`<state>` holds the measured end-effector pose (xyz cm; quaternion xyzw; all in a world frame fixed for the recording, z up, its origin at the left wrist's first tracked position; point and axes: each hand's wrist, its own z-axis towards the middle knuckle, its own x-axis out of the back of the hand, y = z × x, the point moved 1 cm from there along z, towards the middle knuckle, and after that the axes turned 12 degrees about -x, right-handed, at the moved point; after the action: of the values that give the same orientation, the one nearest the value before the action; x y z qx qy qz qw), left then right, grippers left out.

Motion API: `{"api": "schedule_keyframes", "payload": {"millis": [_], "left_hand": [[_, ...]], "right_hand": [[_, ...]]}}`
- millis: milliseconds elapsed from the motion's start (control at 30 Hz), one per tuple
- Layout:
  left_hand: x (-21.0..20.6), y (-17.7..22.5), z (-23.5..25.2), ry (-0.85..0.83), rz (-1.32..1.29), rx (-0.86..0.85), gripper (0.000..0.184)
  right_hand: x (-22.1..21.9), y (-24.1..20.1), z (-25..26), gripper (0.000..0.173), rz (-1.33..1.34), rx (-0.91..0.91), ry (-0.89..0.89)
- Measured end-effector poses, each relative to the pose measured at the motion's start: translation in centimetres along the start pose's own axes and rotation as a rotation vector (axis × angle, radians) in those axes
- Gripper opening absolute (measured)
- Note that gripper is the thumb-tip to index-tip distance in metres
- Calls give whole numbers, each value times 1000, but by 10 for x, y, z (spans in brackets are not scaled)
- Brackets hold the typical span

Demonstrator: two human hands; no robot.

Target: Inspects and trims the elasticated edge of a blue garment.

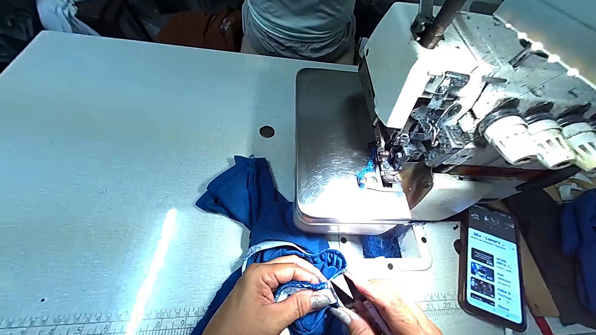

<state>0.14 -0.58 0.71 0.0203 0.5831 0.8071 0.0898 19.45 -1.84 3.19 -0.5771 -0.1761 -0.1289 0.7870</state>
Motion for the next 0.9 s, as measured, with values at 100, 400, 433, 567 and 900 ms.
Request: {"api": "schedule_keyframes", "payload": {"millis": [100, 400, 433, 567, 900], "left_hand": [[0, 0, 0, 13, -6, -5, 10], [-1, -1, 0, 20, 11, -27, 9], [-1, 0, 0, 19, 15, -27, 10], [-1, 0, -1, 27, 18, -18, 10], [-1, -1, -1, 21, 52, -42, 10]], "right_hand": [[5, -3, -1, 27, -43, -18, -51], [5, -7, -2, 28, -163, -37, -77], [5, -7, -2, 28, -166, -39, -78], [6, -7, -2, 28, -165, -37, -81], [4, -10, -3, 28, -194, -73, -95]]}}
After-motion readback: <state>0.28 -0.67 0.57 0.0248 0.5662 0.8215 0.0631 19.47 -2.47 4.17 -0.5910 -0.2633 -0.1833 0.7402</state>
